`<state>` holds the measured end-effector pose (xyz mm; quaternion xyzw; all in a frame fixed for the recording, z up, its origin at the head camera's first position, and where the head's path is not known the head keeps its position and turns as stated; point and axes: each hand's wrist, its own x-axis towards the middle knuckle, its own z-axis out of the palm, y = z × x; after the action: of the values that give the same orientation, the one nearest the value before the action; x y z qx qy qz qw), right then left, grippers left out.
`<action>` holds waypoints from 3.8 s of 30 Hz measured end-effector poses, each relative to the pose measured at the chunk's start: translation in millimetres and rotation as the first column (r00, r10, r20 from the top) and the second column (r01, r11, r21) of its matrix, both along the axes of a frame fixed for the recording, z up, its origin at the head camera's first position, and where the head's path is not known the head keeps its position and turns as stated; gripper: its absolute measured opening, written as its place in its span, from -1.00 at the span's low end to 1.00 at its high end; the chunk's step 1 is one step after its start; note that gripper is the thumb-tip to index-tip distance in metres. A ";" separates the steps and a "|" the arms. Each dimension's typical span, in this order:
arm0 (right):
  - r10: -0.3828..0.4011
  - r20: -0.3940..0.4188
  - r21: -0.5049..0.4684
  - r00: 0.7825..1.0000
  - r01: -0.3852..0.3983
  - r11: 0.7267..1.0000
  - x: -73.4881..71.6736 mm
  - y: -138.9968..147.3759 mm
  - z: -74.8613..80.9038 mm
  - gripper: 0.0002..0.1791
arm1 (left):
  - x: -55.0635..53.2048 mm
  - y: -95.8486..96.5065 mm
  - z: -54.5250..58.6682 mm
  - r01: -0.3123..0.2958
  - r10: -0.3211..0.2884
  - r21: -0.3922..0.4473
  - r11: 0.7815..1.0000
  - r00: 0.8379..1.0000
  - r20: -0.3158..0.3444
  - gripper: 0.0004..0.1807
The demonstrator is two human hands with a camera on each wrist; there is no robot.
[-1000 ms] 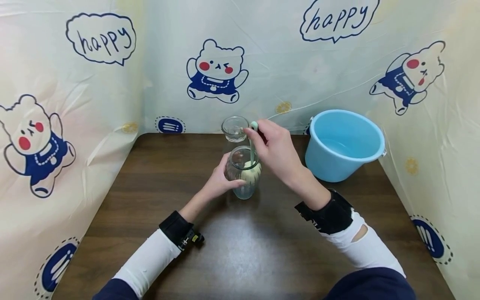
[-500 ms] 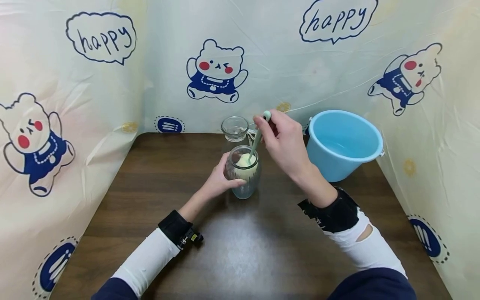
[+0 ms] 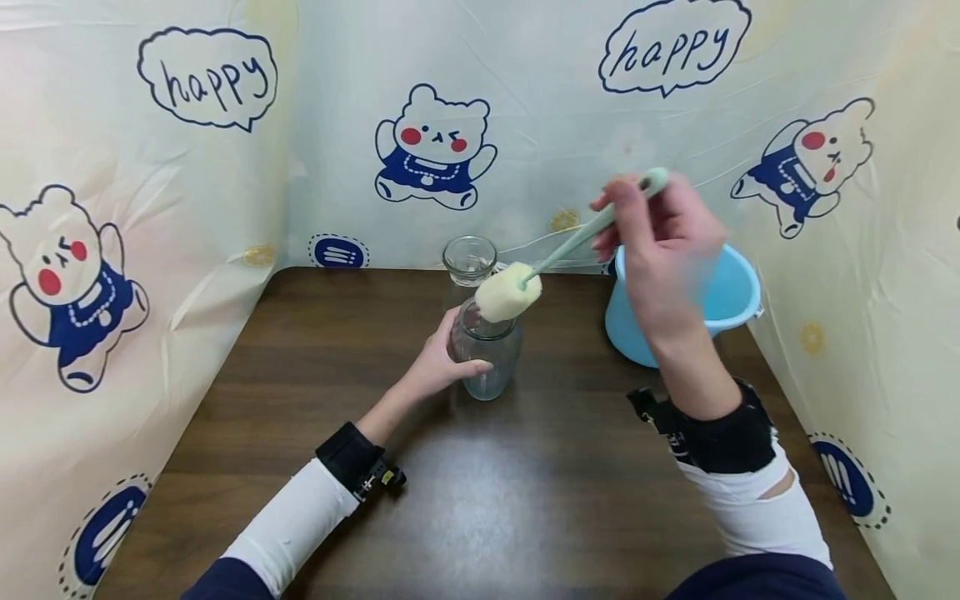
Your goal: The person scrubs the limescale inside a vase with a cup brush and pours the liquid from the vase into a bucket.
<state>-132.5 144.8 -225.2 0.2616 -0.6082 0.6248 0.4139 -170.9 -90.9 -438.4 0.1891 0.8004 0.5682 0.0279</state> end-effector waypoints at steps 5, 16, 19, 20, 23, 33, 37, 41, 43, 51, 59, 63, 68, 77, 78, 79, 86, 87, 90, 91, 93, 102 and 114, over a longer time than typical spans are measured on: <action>-0.065 -0.017 -0.102 0.998 0.063 0.993 2.6 31.3 4.6 -0.82 | -0.5 -1.1 1.8 0.002 -0.002 0.000 1.000 1.000 -0.019 -0.01; -0.358 0.250 0.348 0.900 0.261 0.900 -0.9 76.2 -52.1 -0.83 | -3.9 -1.7 -0.4 -0.001 0.002 0.021 1.000 0.998 -0.062 -0.01; -0.391 0.315 0.512 0.865 0.192 0.837 -9.3 85.3 -80.8 -0.84 | -4.4 -0.4 -0.3 0.000 0.001 0.020 1.000 0.998 -0.066 0.00; -0.388 0.323 0.557 0.863 0.158 0.815 -12.4 87.8 -91.5 -0.83 | -4.2 -0.1 0.0 0.000 0.001 0.019 1.000 0.998 -0.065 0.00; -0.417 0.336 0.697 0.844 0.076 0.713 -19.1 94.3 -124.6 -0.79 | -3.6 0.4 0.6 0.000 0.001 0.017 1.000 0.998 -0.056 0.00; -0.487 0.432 0.871 0.759 -0.210 0.445 -31.8 106.4 -187.4 -0.64 | -2.3 0.6 1.0 0.005 -0.004 0.011 1.000 0.999 -0.039 -0.01; -0.494 0.504 0.856 0.708 -0.336 0.393 -33.2 109.2 -197.7 -0.74 | -6.8 1.6 -10.1 0.003 -0.002 0.023 1.000 0.999 -0.044 0.00; -0.497 0.543 0.839 0.677 -0.413 0.355 -31.9 111.8 -209.7 -0.76 | -15.3 3.0 -30.7 -0.012 0.014 0.037 0.999 0.999 -0.049 0.04; -0.494 0.548 0.837 0.676 -0.434 0.333 -31.5 112.8 -216.5 -0.73 | -18.0 2.9 -37.8 -0.017 0.019 0.039 0.999 0.999 -0.044 0.05; -0.488 0.565 0.825 0.665 -0.474 0.309 -28.5 112.5 -236.5 -0.74 | -19.5 2.5 -41.5 -0.006 0.009 0.050 0.999 0.998 -0.062 0.03; -0.514 0.565 0.820 0.646 -0.507 0.265 -25.0 109.2 -244.0 -0.79 | -8.8 3.3 -27.7 -0.002 0.003 0.033 0.999 0.999 -0.039 0.02; -0.513 0.549 0.831 0.660 -0.497 0.249 -26.2 109.4 -245.4 -0.79 | -4.4 1.6 -18.2 0.005 -0.004 0.036 0.999 0.999 -0.047 0.01; -0.515 0.540 0.837 0.666 -0.486 0.250 -25.4 110.7 -247.6 -0.78 | -16.2 1.6 -39.3 -0.007 0.009 0.039 0.999 0.999 -0.050 0.02; -0.516 0.527 0.847 0.675 -0.470 0.251 -26.7 113.6 -241.6 -0.75 | -17.4 1.1 -39.4 -0.001 0.004 0.045 0.999 0.998 -0.063 0.03; -0.514 0.520 0.852 0.682 -0.456 0.256 -27.2 114.2 -238.6 -0.74 | -17.8 1.0 -39.9 -0.001 0.003 0.043 0.999 0.998 -0.061 0.03; -0.511 0.509 0.860 0.692 -0.438 0.263 -27.1 114.7 -235.1 -0.73 | -17.7 0.9 -40.3 0.001 0.002 0.043 0.999 0.998 -0.058 0.03; -0.464 0.457 0.870 0.759 -0.271 0.413 -25.6 102.1 -203.5 -0.76 | -17.0 0.2 -37.9 -0.023 0.022 -0.009 1.000 0.998 -0.063 0.09; -0.458 0.464 0.859 0.758 -0.259 0.442 -24.4 97.3 -199.2 -0.75 | -17.1 0.0 -37.6 -0.029 0.027 -0.025 0.999 0.997 -0.070 0.12; -0.446 0.464 0.836 0.765 -0.212 0.506 -19.2 80.3 -189.8 -0.68 | -17.4 -1.6 -38.9 -0.015 0.011 -0.035 0.999 0.995 -0.099 0.21; -0.443 0.461 0.829 0.769 -0.195 0.525 -17.9 73.6 -186.8 -0.63 | -18.6 -2.6 -39.7 0.002 -0.004 -0.015 1.000 0.994 -0.113 0.22; -0.438 0.459 0.812 0.773 -0.165 0.560 -15.4 60.0 -181.9 -0.55 | -19.8 -6.0 -40.8 0.030 -0.028 0.016 0.999 0.988 -0.155 0.16; -0.276 0.565 0.655 0.777 -0.219 0.723 -14.9 3.0 -182.4 -0.09 | -17.9 -40.9 -27.6 -0.197 0.136 -0.112 0.974 0.903 -0.407 -0.40; -0.132 0.632 0.549 0.764 -0.320 0.773 -29.1 -28.6 -203.9 0.20 | -14.3 -63.6 -22.5 -0.392 0.010 -0.633 0.667 0.855 -0.519 -0.42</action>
<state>-161.6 116.3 -429.1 0.1878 -0.8687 0.4570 0.0365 -185.2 -154.4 -460.9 0.2026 0.9551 0.1434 -0.1618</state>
